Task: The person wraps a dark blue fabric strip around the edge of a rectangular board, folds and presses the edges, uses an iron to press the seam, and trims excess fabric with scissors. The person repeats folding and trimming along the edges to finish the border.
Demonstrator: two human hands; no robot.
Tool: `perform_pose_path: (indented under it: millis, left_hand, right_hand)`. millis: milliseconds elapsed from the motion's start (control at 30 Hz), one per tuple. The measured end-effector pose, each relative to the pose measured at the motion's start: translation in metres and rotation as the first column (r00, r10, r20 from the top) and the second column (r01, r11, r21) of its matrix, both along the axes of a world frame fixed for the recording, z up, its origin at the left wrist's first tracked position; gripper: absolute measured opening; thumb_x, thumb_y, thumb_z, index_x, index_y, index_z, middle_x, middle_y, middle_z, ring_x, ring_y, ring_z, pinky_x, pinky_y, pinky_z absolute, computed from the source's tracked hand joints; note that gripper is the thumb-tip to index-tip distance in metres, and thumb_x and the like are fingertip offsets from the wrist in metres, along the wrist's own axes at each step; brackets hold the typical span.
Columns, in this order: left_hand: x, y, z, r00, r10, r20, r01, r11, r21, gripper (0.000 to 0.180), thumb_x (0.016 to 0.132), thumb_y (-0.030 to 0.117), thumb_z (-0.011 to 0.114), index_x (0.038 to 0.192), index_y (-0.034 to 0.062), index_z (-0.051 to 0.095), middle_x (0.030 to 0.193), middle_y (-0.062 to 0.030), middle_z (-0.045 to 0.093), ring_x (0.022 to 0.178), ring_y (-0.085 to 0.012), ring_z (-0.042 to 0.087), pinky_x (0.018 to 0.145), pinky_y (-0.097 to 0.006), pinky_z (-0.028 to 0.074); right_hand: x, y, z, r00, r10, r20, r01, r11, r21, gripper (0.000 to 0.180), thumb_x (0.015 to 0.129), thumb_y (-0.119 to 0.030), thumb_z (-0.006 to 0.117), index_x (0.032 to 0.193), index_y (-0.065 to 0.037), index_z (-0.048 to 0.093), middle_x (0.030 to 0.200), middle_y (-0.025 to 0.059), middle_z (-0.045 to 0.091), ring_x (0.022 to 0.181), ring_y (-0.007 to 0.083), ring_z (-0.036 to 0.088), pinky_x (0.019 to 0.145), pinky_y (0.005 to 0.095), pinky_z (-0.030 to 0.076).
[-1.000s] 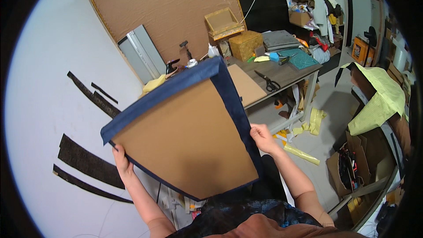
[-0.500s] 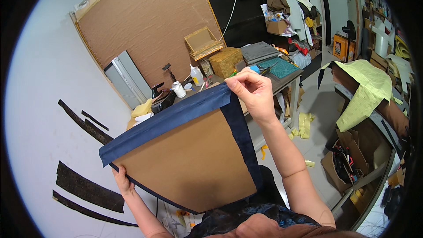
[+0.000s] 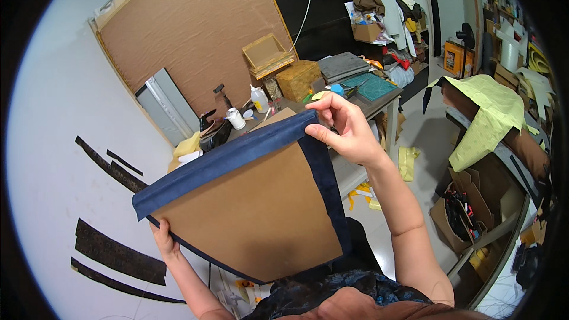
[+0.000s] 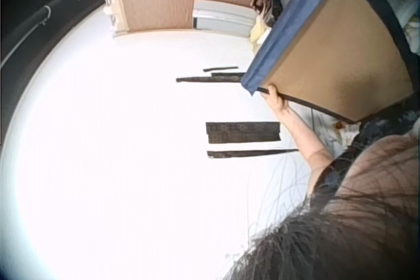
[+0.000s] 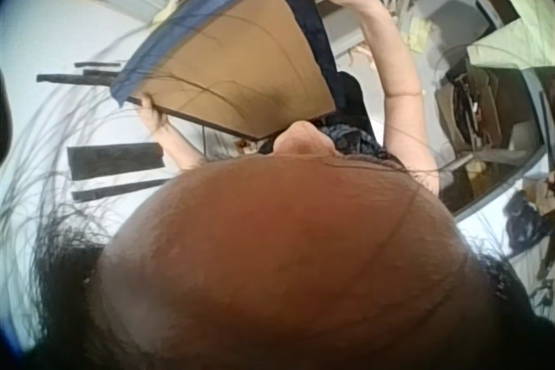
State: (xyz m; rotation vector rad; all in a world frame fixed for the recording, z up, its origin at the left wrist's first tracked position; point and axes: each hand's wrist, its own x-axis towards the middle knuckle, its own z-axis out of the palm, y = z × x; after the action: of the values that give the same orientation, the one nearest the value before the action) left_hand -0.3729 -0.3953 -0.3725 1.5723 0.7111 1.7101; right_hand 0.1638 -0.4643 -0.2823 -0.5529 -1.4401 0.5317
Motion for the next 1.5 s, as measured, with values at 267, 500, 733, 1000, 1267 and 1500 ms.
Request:
perform_pose_path:
  millis: [267,500,733,1000,1267,1500]
  left_hand:
    - [-0.005,-0.008,-0.003,1.0,-0.011,0.022,0.01,0.999,0.045,0.067,0.094,0.037,0.07,0.147,0.0071,0.041,0.137,-0.0077,0.057,0.121,-0.0257,0.058,0.101,-0.04,0.048]
    - [-0.019,-0.009,-0.013,0.999,-0.023,0.028,0.022,0.999,0.04,0.065,0.094,0.038,0.069,0.146,0.0076,0.044,0.137,-0.0076,0.058,0.122,-0.0264,0.058,0.1,-0.041,0.05]
    - [-0.026,-0.01,-0.012,0.994,-0.031,0.108,0.036,0.998,-0.05,0.076,0.088,0.037,0.076,0.148,0.0057,0.041,0.143,-0.0075,0.053,0.13,-0.0246,0.05,0.109,-0.04,0.039]
    - [-0.022,-0.012,-0.012,0.995,-0.009,0.1,0.013,0.999,-0.04,0.073,0.089,0.038,0.076,0.146,0.0062,0.043,0.141,-0.0067,0.054,0.127,-0.0239,0.052,0.108,-0.039,0.04]
    - [-0.021,-0.01,-0.008,0.997,-0.041,0.068,0.043,0.999,-0.027,0.077,0.088,0.039,0.077,0.146,0.0049,0.041,0.14,-0.0079,0.054,0.127,-0.024,0.052,0.108,-0.04,0.041]
    - [-0.012,0.021,-0.017,0.998,-0.009,0.061,0.011,0.999,-0.03,0.07,0.091,0.041,0.072,0.146,0.0072,0.043,0.137,-0.0083,0.057,0.122,-0.0252,0.057,0.102,-0.04,0.047]
  right_hand:
    - [0.002,-0.014,0.013,0.991,0.124,-0.04,-0.123,0.992,0.028,0.024,0.084,-0.012,0.081,0.097,-0.004,0.062,0.082,-0.0062,0.046,0.077,0.0038,0.039,0.071,0.0199,0.035]
    - [-0.009,-0.018,0.01,0.998,0.06,-0.033,-0.057,0.994,0.092,0.025,0.084,-0.011,0.08,0.092,-0.006,0.057,0.09,-0.0038,0.053,0.077,0.005,0.039,0.07,0.0212,0.035]
    - [0.008,-0.021,0.022,0.93,0.362,-0.057,-0.361,0.932,0.034,0.014,0.094,-0.013,0.072,0.092,-0.003,0.063,0.094,-0.0003,0.061,0.089,0.0055,0.052,0.079,0.0241,0.043]
    - [-0.005,-0.014,0.017,0.995,0.09,0.05,-0.097,0.982,0.16,0.012,0.096,-0.009,0.065,0.09,0.0,0.061,0.089,0.0017,0.058,0.083,0.0075,0.052,0.077,0.0234,0.042]
    - [0.004,-0.005,0.021,0.964,0.264,-0.013,-0.262,0.961,0.087,0.01,0.096,-0.01,0.067,0.098,-0.001,0.068,0.089,-0.0007,0.06,0.084,0.0047,0.053,0.075,0.0208,0.042]
    - [0.011,0.025,-0.026,0.985,0.118,-0.125,-0.113,0.992,0.049,0.03,0.096,-0.007,0.066,0.125,-0.001,0.062,0.098,-0.0012,0.056,0.09,0.0065,0.051,0.08,0.0209,0.042]
